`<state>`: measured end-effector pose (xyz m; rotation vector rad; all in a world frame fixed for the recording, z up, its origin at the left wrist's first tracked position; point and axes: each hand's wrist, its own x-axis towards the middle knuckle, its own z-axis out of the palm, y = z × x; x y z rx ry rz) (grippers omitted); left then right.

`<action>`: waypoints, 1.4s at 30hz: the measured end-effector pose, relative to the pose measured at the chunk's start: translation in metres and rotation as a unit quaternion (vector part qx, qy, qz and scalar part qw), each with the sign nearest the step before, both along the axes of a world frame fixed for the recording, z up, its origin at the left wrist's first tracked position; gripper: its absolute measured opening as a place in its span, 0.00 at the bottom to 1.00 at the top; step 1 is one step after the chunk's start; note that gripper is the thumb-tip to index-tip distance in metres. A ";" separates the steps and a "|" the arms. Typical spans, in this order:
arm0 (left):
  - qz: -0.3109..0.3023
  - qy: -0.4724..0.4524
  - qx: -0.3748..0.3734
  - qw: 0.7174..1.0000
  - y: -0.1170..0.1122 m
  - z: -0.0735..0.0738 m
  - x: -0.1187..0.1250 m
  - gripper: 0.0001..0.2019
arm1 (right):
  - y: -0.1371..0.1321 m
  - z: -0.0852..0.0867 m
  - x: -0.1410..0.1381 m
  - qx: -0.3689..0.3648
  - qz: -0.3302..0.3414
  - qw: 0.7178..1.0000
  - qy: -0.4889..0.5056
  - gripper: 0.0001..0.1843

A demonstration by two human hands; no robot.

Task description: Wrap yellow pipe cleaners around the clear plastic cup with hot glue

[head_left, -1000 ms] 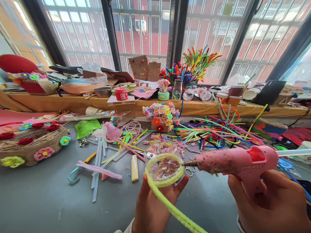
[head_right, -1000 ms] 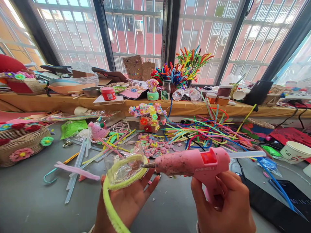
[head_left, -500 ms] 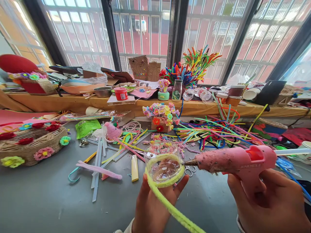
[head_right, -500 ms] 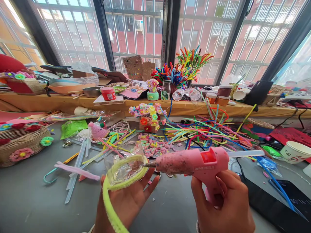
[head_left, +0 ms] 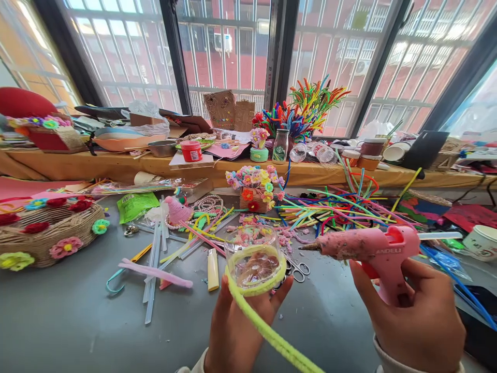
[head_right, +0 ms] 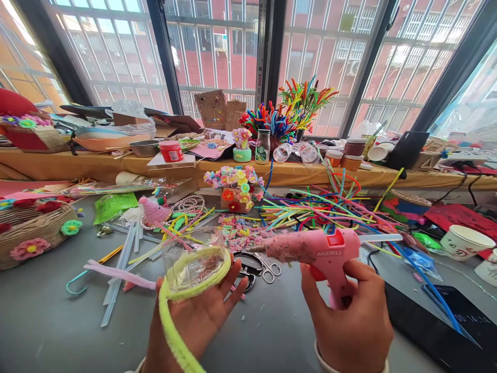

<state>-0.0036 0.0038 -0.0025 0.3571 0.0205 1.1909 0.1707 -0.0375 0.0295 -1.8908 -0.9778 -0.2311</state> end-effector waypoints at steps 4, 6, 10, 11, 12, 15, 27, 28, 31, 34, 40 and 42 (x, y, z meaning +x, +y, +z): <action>0.011 0.027 -0.019 0.999 0.001 0.008 -0.003 0.22 | 0.009 -0.001 0.005 -0.003 -0.049 0.998 0.035 0.31; 0.019 0.038 -0.029 0.999 0.002 0.012 -0.005 0.23 | 0.012 -0.003 0.011 -0.013 -0.047 0.998 0.038 0.32; 0.039 0.043 -0.057 0.997 0.005 0.017 -0.011 0.25 | 0.018 -0.014 0.028 -0.035 -0.047 0.998 0.031 0.34; 0.042 0.047 -0.065 0.996 0.006 0.018 -0.013 0.25 | 0.020 -0.018 0.033 -0.043 -0.048 0.998 0.027 0.33; 0.048 0.051 -0.073 0.995 0.007 0.019 -0.015 0.26 | 0.022 -0.022 0.039 -0.056 -0.048 0.997 0.020 0.33; 0.077 0.063 -0.087 0.991 0.010 0.022 -0.022 0.25 | 0.028 -0.039 0.061 -0.140 -0.026 0.990 -0.011 0.29; 0.104 0.062 -0.129 0.984 0.014 0.030 -0.029 0.22 | 0.033 -0.061 0.064 -0.163 0.020 0.970 -0.180 0.30; 0.102 0.064 -0.128 0.984 0.014 0.030 -0.029 0.22 | 0.035 -0.057 0.053 -0.101 0.082 0.968 -0.216 0.29; 0.110 0.071 -0.121 0.984 0.015 0.029 -0.028 0.22 | 0.039 -0.043 0.013 -0.003 0.294 0.927 -0.231 0.30; 0.111 0.081 -0.119 0.983 0.016 0.026 -0.027 0.21 | 0.037 -0.024 -0.024 0.031 0.431 0.899 -0.071 0.36; 0.104 0.106 -0.064 0.987 0.014 0.016 -0.021 0.21 | 0.027 0.008 -0.052 0.141 0.584 0.741 0.299 0.19; 0.097 0.120 -0.046 0.987 0.012 0.015 -0.018 0.21 | 0.023 0.010 -0.049 0.149 0.574 0.730 0.339 0.11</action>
